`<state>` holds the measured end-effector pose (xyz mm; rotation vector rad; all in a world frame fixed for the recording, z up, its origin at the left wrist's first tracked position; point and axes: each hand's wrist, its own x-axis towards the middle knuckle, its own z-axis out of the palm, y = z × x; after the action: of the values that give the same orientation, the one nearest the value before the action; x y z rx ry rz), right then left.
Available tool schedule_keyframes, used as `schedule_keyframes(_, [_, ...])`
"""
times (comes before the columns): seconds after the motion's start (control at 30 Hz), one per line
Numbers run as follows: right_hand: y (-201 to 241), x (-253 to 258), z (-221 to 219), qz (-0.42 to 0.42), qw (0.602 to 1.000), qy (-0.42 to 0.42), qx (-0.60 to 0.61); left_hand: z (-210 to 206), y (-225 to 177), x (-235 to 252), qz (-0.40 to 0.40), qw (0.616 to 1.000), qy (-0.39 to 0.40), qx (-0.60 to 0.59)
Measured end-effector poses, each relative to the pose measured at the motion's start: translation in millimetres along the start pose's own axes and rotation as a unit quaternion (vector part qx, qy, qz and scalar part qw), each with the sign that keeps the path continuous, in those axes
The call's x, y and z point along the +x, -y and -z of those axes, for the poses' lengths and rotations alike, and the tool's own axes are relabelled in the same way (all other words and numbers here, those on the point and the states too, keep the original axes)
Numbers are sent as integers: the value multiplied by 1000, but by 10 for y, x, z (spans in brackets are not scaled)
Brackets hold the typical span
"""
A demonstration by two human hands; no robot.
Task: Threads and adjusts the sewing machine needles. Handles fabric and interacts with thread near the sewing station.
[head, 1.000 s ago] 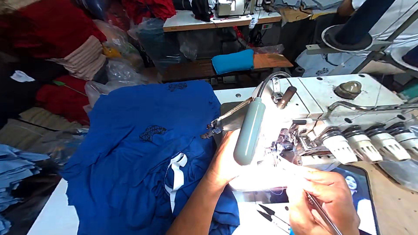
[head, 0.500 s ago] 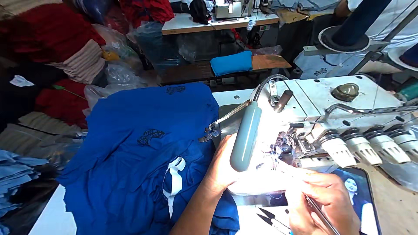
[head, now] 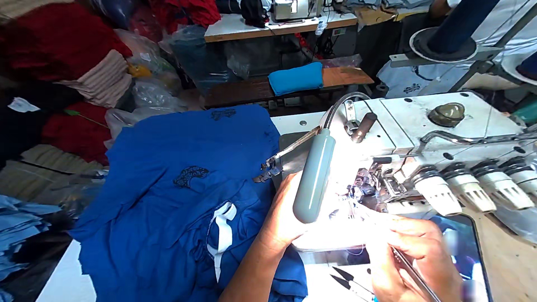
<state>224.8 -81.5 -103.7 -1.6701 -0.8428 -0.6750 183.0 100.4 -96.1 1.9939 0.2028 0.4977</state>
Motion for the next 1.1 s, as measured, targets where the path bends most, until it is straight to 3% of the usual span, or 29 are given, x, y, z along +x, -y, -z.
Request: schedule_keyframes(1.1, [5,-9,2,2,1000,10,16,14,-28,37,-17,1000,15,20])
